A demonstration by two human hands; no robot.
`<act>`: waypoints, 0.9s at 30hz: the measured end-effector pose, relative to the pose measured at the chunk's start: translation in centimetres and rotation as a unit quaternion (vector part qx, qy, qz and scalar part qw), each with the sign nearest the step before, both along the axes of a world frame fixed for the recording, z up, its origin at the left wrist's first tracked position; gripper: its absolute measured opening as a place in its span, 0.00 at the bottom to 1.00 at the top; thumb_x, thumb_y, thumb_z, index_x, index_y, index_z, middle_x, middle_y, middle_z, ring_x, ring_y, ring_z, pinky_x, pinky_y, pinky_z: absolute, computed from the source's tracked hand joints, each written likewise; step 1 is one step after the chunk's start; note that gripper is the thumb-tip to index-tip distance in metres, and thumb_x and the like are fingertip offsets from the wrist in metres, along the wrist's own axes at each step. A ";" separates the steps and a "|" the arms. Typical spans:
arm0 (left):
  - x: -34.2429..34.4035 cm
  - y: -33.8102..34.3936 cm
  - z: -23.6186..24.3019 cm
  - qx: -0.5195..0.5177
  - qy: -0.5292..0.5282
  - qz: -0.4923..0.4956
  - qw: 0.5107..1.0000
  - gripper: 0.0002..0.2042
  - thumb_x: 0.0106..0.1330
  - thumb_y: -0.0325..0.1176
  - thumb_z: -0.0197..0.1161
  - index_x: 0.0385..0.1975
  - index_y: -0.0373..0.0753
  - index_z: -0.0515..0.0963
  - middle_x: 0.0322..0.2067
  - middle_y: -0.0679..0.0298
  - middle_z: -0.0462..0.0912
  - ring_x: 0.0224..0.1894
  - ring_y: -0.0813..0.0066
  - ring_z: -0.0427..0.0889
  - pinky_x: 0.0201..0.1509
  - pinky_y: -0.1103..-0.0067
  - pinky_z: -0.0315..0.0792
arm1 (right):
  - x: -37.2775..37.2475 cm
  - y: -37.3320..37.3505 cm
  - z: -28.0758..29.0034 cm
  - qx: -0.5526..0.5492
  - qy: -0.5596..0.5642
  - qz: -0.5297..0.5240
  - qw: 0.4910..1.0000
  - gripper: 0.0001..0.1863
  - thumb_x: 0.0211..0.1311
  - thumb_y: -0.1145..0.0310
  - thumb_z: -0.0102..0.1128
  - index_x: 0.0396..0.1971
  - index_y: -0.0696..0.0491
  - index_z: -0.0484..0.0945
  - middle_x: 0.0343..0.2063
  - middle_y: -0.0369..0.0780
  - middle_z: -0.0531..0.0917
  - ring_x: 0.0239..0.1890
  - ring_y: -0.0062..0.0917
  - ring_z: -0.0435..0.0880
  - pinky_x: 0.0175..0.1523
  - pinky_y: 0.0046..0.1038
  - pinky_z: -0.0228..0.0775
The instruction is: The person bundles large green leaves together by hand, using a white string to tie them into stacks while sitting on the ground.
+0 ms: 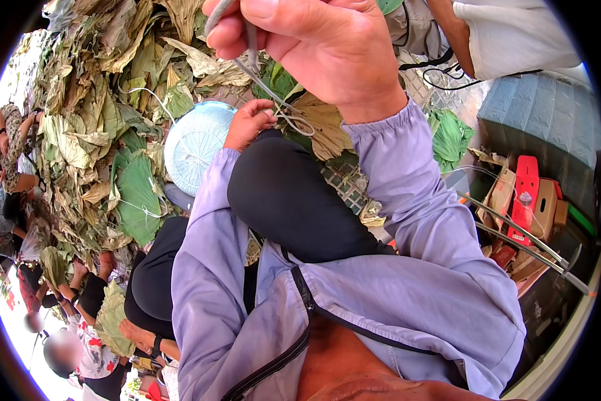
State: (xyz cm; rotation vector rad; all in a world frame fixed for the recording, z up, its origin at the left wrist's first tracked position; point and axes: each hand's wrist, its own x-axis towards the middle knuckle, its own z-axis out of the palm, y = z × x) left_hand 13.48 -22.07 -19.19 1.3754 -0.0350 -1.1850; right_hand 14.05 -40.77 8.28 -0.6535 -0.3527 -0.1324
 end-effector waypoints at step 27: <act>0.8 2.3 7.2 -0.190 0.069 0.178 0.963 0.07 0.72 0.30 0.58 0.44 0.35 0.77 0.48 0.52 0.83 0.47 0.64 0.85 0.57 0.68 0.77 | -6.0 -4.0 -25.6 -0.886 0.126 0.058 0.441 0.13 0.58 0.74 0.55 0.41 0.49 0.83 0.44 0.43 0.84 0.52 0.43 0.80 0.57 0.53 0.67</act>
